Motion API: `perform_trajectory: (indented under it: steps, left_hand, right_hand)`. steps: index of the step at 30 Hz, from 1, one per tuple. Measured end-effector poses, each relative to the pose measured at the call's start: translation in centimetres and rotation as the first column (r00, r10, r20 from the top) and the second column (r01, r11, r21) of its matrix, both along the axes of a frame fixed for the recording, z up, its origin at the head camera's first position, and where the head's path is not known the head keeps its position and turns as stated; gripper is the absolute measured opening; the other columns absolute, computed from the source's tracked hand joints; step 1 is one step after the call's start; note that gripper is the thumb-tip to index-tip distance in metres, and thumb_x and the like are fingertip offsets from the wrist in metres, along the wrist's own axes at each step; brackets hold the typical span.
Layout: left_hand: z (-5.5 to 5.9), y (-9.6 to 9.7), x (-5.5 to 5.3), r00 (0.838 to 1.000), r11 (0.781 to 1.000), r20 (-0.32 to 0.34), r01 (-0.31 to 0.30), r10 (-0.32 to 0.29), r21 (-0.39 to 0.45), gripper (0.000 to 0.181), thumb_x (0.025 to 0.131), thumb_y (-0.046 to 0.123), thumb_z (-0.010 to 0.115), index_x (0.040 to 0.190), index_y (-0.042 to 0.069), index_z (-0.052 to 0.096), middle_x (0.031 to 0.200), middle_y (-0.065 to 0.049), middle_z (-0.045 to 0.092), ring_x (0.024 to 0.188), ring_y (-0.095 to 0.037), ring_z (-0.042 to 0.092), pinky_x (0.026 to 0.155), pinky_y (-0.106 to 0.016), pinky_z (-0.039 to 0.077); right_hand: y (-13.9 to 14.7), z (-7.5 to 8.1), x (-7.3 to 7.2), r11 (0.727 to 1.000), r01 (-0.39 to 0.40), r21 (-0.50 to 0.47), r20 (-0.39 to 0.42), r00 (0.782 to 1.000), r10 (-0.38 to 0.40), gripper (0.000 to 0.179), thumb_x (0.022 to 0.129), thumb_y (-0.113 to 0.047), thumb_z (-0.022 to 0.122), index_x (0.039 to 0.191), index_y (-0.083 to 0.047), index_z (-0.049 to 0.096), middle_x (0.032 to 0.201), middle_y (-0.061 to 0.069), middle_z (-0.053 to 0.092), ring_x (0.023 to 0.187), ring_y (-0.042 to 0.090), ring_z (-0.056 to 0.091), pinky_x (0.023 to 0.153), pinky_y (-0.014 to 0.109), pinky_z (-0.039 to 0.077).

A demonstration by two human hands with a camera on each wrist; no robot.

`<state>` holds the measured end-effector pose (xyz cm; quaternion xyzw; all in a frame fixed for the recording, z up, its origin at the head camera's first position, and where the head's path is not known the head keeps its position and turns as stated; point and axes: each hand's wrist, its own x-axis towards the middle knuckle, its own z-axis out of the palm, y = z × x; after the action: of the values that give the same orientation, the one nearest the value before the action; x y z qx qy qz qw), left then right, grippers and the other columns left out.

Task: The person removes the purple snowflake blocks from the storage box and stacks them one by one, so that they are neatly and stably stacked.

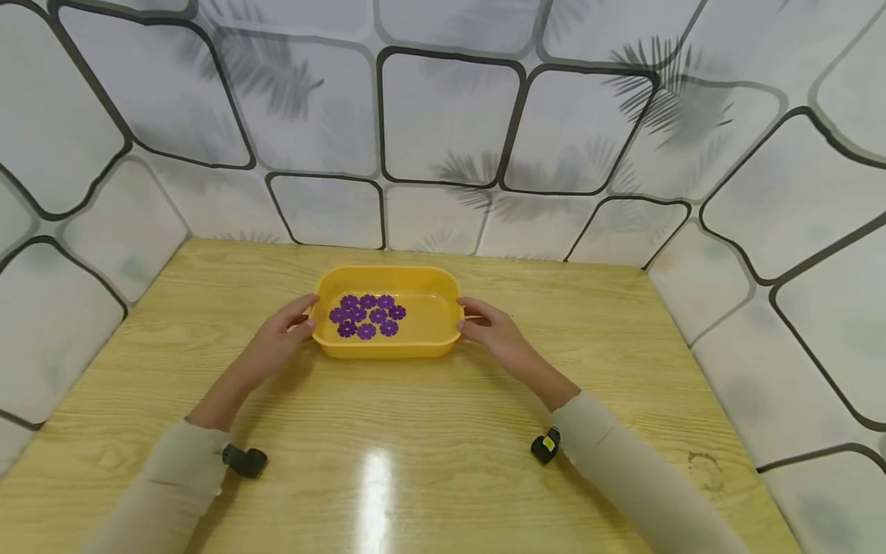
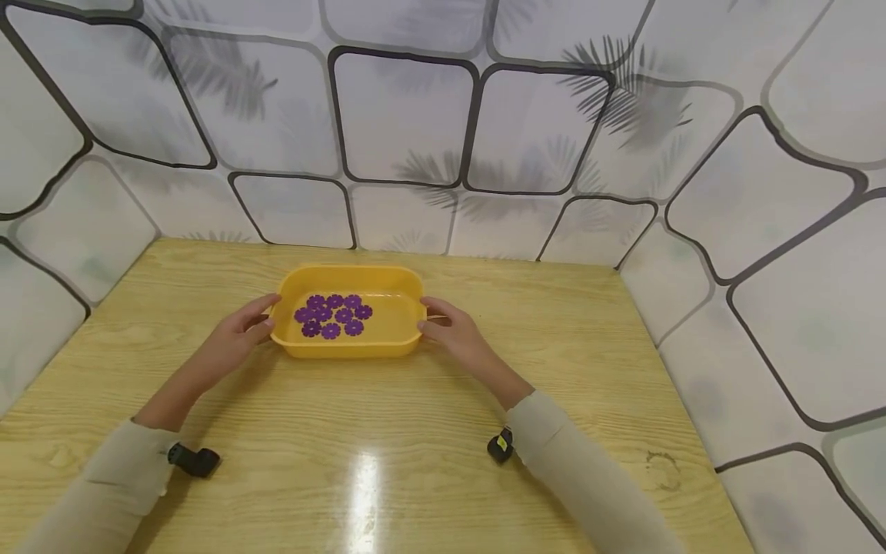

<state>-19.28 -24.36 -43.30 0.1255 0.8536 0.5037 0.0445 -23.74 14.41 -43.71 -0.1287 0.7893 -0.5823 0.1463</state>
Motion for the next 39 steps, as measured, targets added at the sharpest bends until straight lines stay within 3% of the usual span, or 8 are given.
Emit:
perform_trajectory:
  steps: [3,5,18,27,35,39]
  left_hand:
    - [0.0,0.8,0.2,1.0,1.0,0.0,0.017,-0.017,0.005,0.054,0.109,0.015,0.042,0.157,-0.004,0.026,0.163,-0.026,0.023,0.139,-0.048,0.038,0.111,-0.055,0.041]
    - [0.0,1.3,0.3,1.0,1.0,0.006,0.021,-0.021,0.006,0.055,0.109,0.016,0.043,0.158,-0.002,0.026,0.164,-0.026,0.023,0.139,-0.048,0.038,0.111,-0.06,0.038]
    - [-0.1,3.7,1.1,0.996,0.997,0.068,0.06,-0.064,0.057,0.059,0.108,0.019,0.046,0.16,0.002,0.024,0.167,-0.02,0.019,0.142,-0.047,0.036,0.113,-0.063,0.035]
    - [0.0,4.0,1.1,0.995,0.998,0.081,0.05,-0.054,0.049,0.057,0.108,0.017,0.046,0.159,0.004,0.026,0.166,-0.019,0.021,0.142,-0.045,0.038,0.113,-0.062,0.036]
    - [0.2,4.0,1.3,0.995,0.998,0.077,0.054,-0.056,0.025,0.055,0.107,0.016,0.047,0.158,0.003,0.029,0.166,-0.021,0.021,0.14,-0.048,0.039,0.111,-0.063,0.038]
    - [0.4,4.0,1.1,0.997,0.998,0.035,0.066,-0.066,0.001,0.053,0.108,0.014,0.044,0.157,0.0,0.031,0.167,-0.02,0.015,0.139,-0.049,0.04,0.111,-0.062,0.039]
  right_hand:
    - [1.0,0.0,0.4,1.0,-0.005,0.004,-0.003,1.0,0.005,0.058,0.1,-0.026,0.065,0.152,-0.013,0.045,0.144,0.014,0.054,0.126,0.029,0.057,0.102,0.044,0.053]
    - [1.7,0.0,0.7,1.0,-0.012,-0.002,-0.007,1.0,0.012,0.058,0.1,-0.025,0.064,0.153,-0.011,0.044,0.145,0.017,0.053,0.127,0.031,0.056,0.101,0.044,0.053]
    - [4.4,0.6,2.2,1.0,0.014,0.015,0.008,1.0,-0.015,0.057,0.101,-0.02,0.063,0.153,-0.008,0.042,0.147,0.018,0.051,0.13,0.035,0.055,0.099,0.037,0.055]
    - [4.7,0.5,2.5,0.999,0.034,0.001,0.036,0.999,-0.034,0.058,0.1,-0.023,0.064,0.152,-0.009,0.044,0.145,0.019,0.052,0.128,0.035,0.056,0.102,0.044,0.052]
    - [4.7,0.5,3.1,0.999,0.027,-0.031,0.058,0.998,-0.025,0.058,0.1,-0.022,0.063,0.153,-0.007,0.042,0.146,0.02,0.051,0.129,0.037,0.055,0.104,0.045,0.051]
    - [4.6,0.5,3.1,0.999,0.032,-0.036,0.054,0.998,-0.03,0.058,0.1,-0.022,0.063,0.152,-0.007,0.043,0.146,0.02,0.051,0.129,0.037,0.054,0.103,0.043,0.052]
